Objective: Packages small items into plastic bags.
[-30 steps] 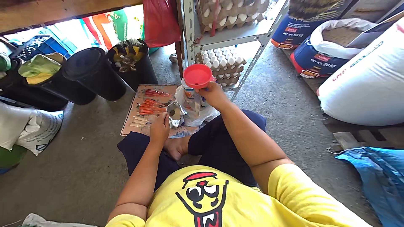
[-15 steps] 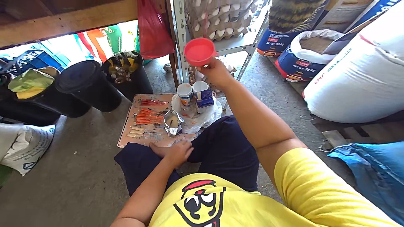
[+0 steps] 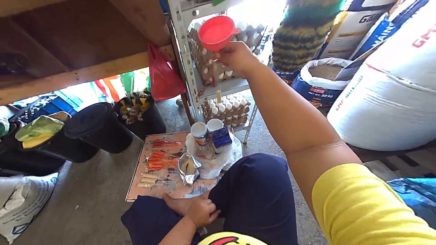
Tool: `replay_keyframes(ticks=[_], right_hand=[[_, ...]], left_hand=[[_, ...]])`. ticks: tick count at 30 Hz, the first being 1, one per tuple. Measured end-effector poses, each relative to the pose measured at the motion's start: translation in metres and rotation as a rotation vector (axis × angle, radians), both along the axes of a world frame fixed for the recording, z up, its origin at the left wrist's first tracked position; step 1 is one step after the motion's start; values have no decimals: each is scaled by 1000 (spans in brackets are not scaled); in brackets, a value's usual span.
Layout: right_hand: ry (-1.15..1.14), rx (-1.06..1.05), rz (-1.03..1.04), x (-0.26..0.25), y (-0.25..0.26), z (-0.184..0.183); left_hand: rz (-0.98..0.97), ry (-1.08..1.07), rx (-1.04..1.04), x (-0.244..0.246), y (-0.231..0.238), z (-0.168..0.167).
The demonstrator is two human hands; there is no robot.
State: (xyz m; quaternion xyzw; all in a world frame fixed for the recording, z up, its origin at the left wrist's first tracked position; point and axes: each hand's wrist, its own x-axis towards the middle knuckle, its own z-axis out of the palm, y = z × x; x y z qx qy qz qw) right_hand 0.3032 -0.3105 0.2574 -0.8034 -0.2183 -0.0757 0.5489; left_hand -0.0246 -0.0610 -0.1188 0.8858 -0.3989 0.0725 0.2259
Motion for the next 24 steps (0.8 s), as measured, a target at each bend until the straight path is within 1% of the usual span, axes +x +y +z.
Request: replay_keyframes(ticks=[2,6,9,15,16,17,18,19,20,22,23,24], right_hand=[[-21,8,-23,15,-4,2],[-78,60,-28,45,-9,-2],[-80,57,-61,67,-11,-5],[-70,111,-92,105,-5,-26],[-64,119,-100,109,-3,-30],[-61,130,-105,113,-1,-34],[-60,144,-104,115,0,-38],[-57,160,-103,117,2,-42],[-53,170,-104,119,3,-45],[-62,183,-107,126,5,-54],[-65,192,-108,128,6,-58],[-59,198,-108,131,7,-61]], left_hand=[[-21,-88,-36,2,2,-6],[-28,-141,-66,1,3,-13],[-29,-138,-86,0,5,-15],[-33,-152,-109,1,6,-17],[-30,-135,-108,0,5,-10],[-19,-89,-83,0,1,5],[-3,-31,-54,-1,-5,29],[10,12,-31,-2,-8,39],[14,6,-45,-3,-6,30],[-19,-60,-87,-4,3,-3],[-31,-76,-92,-4,6,-14],[-42,-84,-93,-4,8,-17]])
